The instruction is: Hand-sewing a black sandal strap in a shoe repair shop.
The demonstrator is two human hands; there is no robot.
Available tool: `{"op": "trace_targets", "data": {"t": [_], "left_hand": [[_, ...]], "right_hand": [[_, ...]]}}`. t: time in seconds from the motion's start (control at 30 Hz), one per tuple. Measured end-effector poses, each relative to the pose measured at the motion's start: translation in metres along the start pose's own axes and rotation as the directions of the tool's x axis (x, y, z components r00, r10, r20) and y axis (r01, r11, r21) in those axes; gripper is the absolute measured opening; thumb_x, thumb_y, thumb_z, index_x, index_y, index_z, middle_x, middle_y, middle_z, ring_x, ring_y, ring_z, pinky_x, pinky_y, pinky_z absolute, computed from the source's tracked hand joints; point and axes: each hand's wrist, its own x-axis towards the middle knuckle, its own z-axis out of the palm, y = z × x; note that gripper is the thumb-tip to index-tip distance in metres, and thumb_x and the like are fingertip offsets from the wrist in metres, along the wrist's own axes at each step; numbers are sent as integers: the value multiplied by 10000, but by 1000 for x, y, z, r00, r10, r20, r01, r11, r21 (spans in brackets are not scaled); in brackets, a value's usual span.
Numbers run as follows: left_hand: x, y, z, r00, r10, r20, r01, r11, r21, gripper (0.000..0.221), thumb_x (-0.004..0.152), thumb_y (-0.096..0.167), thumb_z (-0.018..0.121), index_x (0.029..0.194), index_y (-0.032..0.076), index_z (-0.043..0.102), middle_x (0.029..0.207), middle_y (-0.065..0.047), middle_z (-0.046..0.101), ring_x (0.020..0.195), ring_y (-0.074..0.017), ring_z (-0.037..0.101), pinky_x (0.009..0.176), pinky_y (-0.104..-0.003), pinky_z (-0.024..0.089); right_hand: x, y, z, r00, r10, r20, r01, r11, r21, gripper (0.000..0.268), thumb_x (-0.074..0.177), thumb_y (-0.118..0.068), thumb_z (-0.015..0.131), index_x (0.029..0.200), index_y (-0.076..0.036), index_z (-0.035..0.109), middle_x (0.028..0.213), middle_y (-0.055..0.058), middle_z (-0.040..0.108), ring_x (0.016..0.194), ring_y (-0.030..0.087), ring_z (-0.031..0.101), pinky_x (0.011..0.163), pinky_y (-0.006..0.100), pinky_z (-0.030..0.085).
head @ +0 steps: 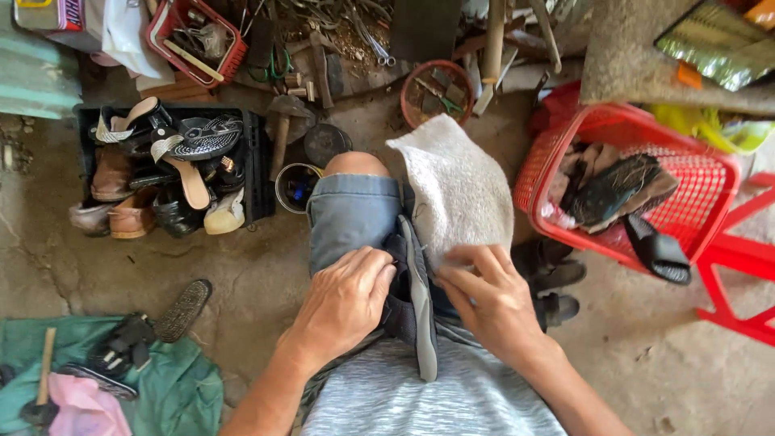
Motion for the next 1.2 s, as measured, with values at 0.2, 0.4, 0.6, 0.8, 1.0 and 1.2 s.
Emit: {"op": "trace_targets", "data": {"t": [0.2, 0.4, 0.6, 0.8, 1.0, 1.2], "left_hand": [[7, -10, -3, 999, 33, 23, -29, 990, -135, 267, 1060, 313, 537, 1018, 65, 626, 911, -68, 682, 751, -270, 672, 591, -441, 484], [13, -12, 2, 999, 40, -7, -40, 999, -26, 280, 1072, 363, 531, 975, 127, 645, 760, -80, 626, 703, -326, 686, 538, -419, 545], [14, -15, 5, 999, 30, 32, -30, 1000, 9, 293, 1085, 390, 501, 971, 154, 633, 752, -38, 599, 690, -284, 683, 539, -383, 548], [9, -12, 9, 998, 11, -56, 0, 982, 190, 427, 1049, 546, 525, 782, 216, 575, 635, 31, 558, 592, -209, 673, 501, -316, 535], [1, -8, 2, 966, -78, -247, 158, 933, 322, 631, 885, 719, 678, 612, 168, 541, 503, -45, 548, 478, -257, 651, 444, -360, 510], [0, -1, -2, 962, -213, -171, 252, 934, 255, 642, 905, 731, 614, 678, 132, 658, 571, -101, 643, 556, -323, 710, 492, -450, 546]], "right_hand": [[-7, 6, -35, 932, 268, 243, -330, 356, 874, 133, 982, -103, 618, 967, 11, 686, 1229, 269, 714, 900, 279, 780, 768, 333, 645], [37, 3, -18, 976, 193, 98, -213, 937, 277, 153, 950, -73, 681, 1078, -106, 758, 868, 82, 781, 764, 270, 778, 706, 371, 604], [45, 7, -28, 914, 154, 375, -199, 976, 84, 334, 936, -91, 638, 1269, -113, 646, 835, 128, 795, 767, 343, 788, 672, 483, 623], [72, 15, -43, 803, -37, 594, 5, 998, 55, 478, 945, -6, 564, 1392, -155, 650, 892, 174, 813, 831, 320, 807, 686, 374, 661], [95, 16, -42, 729, -120, 674, 114, 992, 54, 461, 929, -3, 585, 1357, -152, 672, 903, 141, 809, 864, 315, 794, 697, 390, 651], [94, 21, -24, 747, -150, 648, 310, 940, -140, 506, 822, -110, 630, 1293, -295, 625, 1245, 66, 508, 971, 252, 577, 658, 350, 576]]}}
